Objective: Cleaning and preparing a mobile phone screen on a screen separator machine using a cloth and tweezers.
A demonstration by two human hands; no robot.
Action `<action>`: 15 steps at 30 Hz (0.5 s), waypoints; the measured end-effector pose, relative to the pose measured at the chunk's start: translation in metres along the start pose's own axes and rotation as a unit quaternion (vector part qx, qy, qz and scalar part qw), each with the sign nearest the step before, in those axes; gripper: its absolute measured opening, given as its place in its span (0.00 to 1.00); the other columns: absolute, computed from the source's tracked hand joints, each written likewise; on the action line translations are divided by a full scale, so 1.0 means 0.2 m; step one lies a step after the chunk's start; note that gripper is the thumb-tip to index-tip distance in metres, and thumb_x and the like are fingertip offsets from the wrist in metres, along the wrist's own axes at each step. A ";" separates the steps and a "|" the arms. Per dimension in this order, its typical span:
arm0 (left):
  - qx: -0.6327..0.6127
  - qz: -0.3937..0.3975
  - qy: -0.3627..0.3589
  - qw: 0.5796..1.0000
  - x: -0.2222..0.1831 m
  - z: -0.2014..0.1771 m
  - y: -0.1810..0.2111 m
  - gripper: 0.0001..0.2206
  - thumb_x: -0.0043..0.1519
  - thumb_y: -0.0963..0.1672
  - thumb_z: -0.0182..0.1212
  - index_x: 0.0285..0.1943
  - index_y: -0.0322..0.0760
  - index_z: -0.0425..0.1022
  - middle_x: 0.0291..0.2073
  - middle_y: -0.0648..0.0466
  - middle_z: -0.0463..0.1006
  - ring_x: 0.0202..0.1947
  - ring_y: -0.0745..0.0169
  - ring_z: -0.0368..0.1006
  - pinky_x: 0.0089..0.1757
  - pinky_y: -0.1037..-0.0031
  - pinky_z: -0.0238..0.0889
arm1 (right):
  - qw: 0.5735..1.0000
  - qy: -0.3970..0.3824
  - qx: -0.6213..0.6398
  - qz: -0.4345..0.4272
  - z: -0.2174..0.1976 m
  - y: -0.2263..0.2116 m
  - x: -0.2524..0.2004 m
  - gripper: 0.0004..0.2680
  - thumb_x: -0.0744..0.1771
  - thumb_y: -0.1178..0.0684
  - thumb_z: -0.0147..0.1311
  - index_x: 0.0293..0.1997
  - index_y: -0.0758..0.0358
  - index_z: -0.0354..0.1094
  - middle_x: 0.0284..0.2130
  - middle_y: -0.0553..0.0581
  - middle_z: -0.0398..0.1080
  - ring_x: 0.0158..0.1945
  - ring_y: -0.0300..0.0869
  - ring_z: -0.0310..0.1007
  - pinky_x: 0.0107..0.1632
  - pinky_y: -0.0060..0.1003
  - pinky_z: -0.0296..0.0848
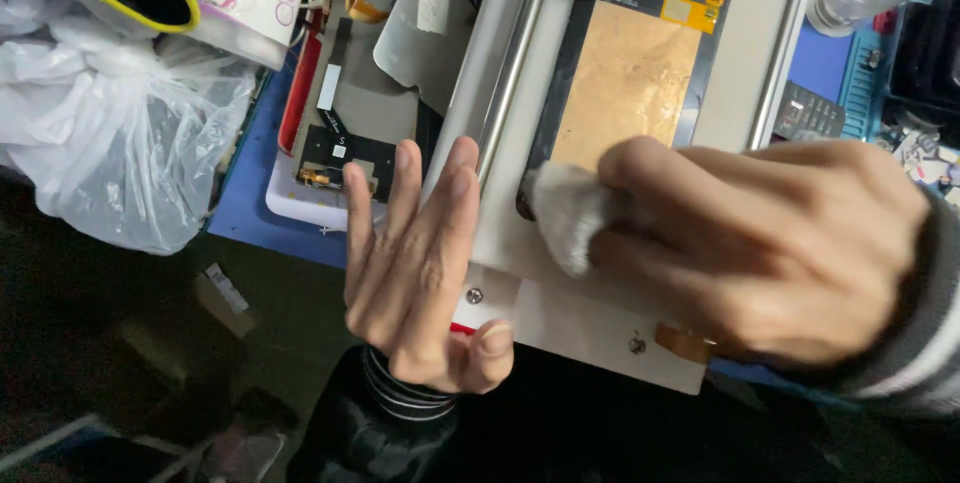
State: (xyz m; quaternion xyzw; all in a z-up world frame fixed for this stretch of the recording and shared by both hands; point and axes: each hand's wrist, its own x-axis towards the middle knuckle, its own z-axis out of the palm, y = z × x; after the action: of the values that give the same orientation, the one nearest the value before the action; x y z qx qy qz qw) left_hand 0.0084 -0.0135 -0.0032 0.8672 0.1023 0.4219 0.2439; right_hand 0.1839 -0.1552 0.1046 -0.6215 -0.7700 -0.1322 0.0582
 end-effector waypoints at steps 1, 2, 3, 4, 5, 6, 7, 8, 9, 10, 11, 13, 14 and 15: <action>-0.003 0.006 0.011 1.000 -0.01 0.01 -0.01 0.31 0.68 0.53 0.33 0.62 0.20 0.68 0.58 0.31 0.77 0.67 0.29 0.66 0.70 0.36 0.45 | 0.995 -0.062 0.048 0.054 -0.02 -0.01 -0.06 0.03 0.63 0.58 0.61 0.36 0.57 0.77 0.37 0.51 0.73 0.20 0.37 0.71 0.18 0.38 0.70; -0.005 0.011 0.024 1.000 -0.01 0.01 -0.02 0.31 0.68 0.53 0.33 0.62 0.20 0.69 0.57 0.32 0.78 0.67 0.30 0.66 0.70 0.36 0.45 | 0.982 -0.124 0.094 0.106 -0.04 -0.01 -0.11 0.03 0.62 0.57 0.62 0.35 0.56 0.76 0.31 0.46 0.74 0.20 0.34 0.75 0.17 0.39 0.74; -0.006 0.008 0.027 1.000 -0.02 0.02 -0.02 0.31 0.68 0.53 0.33 0.62 0.20 0.69 0.57 0.32 0.78 0.67 0.30 0.66 0.70 0.36 0.45 | 0.982 -0.127 0.093 0.103 -0.01 -0.03 -0.25 0.03 0.62 0.57 0.62 0.35 0.56 0.76 0.31 0.46 0.74 0.20 0.34 0.75 0.17 0.39 0.74; -0.014 0.002 0.018 1.000 -0.03 0.01 -0.03 0.31 0.68 0.54 0.32 0.62 0.21 0.68 0.58 0.32 0.77 0.68 0.30 0.65 0.71 0.35 0.44 | 0.875 -0.172 0.216 0.397 0.03 -0.05 -0.38 0.11 0.59 0.64 0.63 0.43 0.58 0.75 0.34 0.54 0.80 0.31 0.41 0.85 0.34 0.42 0.84; -0.021 -0.004 0.009 1.000 -0.03 0.01 -0.03 0.32 0.67 0.54 0.32 0.63 0.22 0.68 0.58 0.33 0.77 0.69 0.30 0.64 0.71 0.33 0.43 | 0.668 -0.193 0.312 0.648 0.07 -0.07 -0.52 0.20 0.56 0.71 0.64 0.50 0.60 0.74 0.37 0.62 0.87 0.42 0.49 0.95 0.51 0.46 0.94; -0.021 -0.004 0.009 1.000 -0.03 0.02 -0.03 0.32 0.67 0.54 0.32 0.63 0.22 0.68 0.58 0.33 0.77 0.69 0.30 0.64 0.71 0.33 0.43 | 0.668 -0.193 0.312 0.648 0.05 -0.09 -0.54 0.20 0.56 0.71 0.64 0.50 0.60 0.74 0.37 0.62 0.87 0.42 0.49 0.95 0.51 0.46 0.94; -0.017 -0.001 0.019 1.000 -0.03 0.03 -0.03 0.32 0.67 0.54 0.31 0.62 0.23 0.69 0.58 0.34 0.78 0.68 0.32 0.65 0.71 0.34 0.44 | 0.671 -0.171 0.302 0.655 0.03 -0.10 -0.56 0.22 0.55 0.69 0.65 0.54 0.63 0.71 0.40 0.64 0.86 0.43 0.50 0.93 0.52 0.46 0.92; -0.012 0.003 0.028 1.000 -0.03 0.03 -0.03 0.31 0.68 0.54 0.31 0.62 0.24 0.70 0.57 0.35 0.79 0.67 0.33 0.66 0.71 0.35 0.45 | 0.674 -0.148 0.292 0.662 0.00 -0.12 -0.58 0.26 0.54 0.67 0.66 0.58 0.65 0.67 0.42 0.66 0.84 0.44 0.52 0.91 0.53 0.46 0.89; -0.012 0.004 0.028 1.000 -0.03 0.04 -0.03 0.31 0.68 0.54 0.31 0.62 0.24 0.70 0.57 0.35 0.79 0.67 0.33 0.66 0.71 0.35 0.45 | 0.673 -0.147 0.293 0.663 0.01 -0.10 -0.56 0.26 0.54 0.67 0.66 0.58 0.65 0.67 0.42 0.66 0.84 0.44 0.52 0.91 0.53 0.46 0.89; -0.012 0.001 0.030 0.999 -0.04 0.04 -0.03 0.32 0.68 0.54 0.30 0.62 0.24 0.69 0.57 0.35 0.79 0.68 0.33 0.65 0.71 0.35 0.45 | 0.867 -0.143 0.229 0.418 0.03 -0.08 -0.53 0.19 0.54 0.62 0.67 0.47 0.58 0.74 0.43 0.64 0.78 0.42 0.48 0.86 0.49 0.45 0.87; -0.012 -0.001 0.032 0.999 -0.04 0.04 -0.03 0.32 0.68 0.55 0.29 0.63 0.24 0.68 0.58 0.34 0.79 0.68 0.33 0.65 0.71 0.35 0.45 | 0.974 -0.121 0.141 0.132 0.04 -0.06 -0.51 0.12 0.54 0.57 0.67 0.36 0.51 0.80 0.44 0.62 0.72 0.39 0.45 0.81 0.44 0.43 0.85; -0.009 -0.003 0.031 0.999 -0.04 0.03 -0.02 0.32 0.69 0.55 0.29 0.63 0.24 0.69 0.58 0.35 0.78 0.68 0.33 0.65 0.71 0.35 0.45 | 0.981 -0.130 0.118 0.084 -0.01 -0.02 -0.30 0.08 0.55 0.57 0.65 0.33 0.52 0.80 0.44 0.61 0.73 0.35 0.44 0.81 0.37 0.45 0.85; -0.008 -0.005 0.030 1.000 -0.03 0.03 -0.01 0.32 0.69 0.55 0.28 0.63 0.24 0.69 0.58 0.35 0.78 0.68 0.32 0.66 0.71 0.35 0.45 | 0.985 -0.142 0.093 0.037 -0.03 -0.01 -0.20 0.05 0.57 0.58 0.62 0.30 0.53 0.79 0.44 0.59 0.74 0.30 0.43 0.81 0.29 0.46 0.86; -0.007 -0.004 0.030 1.000 -0.02 0.02 -0.01 0.32 0.69 0.55 0.28 0.63 0.24 0.69 0.58 0.35 0.78 0.68 0.32 0.66 0.71 0.35 0.45 | 0.985 -0.141 0.093 0.037 -0.03 0.00 -0.19 0.05 0.57 0.58 0.62 0.30 0.53 0.79 0.44 0.59 0.74 0.30 0.43 0.81 0.29 0.46 0.86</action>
State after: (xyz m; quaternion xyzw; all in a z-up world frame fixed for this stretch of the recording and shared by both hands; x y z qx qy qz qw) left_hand 0.0093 -0.0151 -0.0101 0.8522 0.1101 0.4471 0.2483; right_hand 0.1913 -0.1937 0.1004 -0.6538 -0.7560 0.0310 0.0110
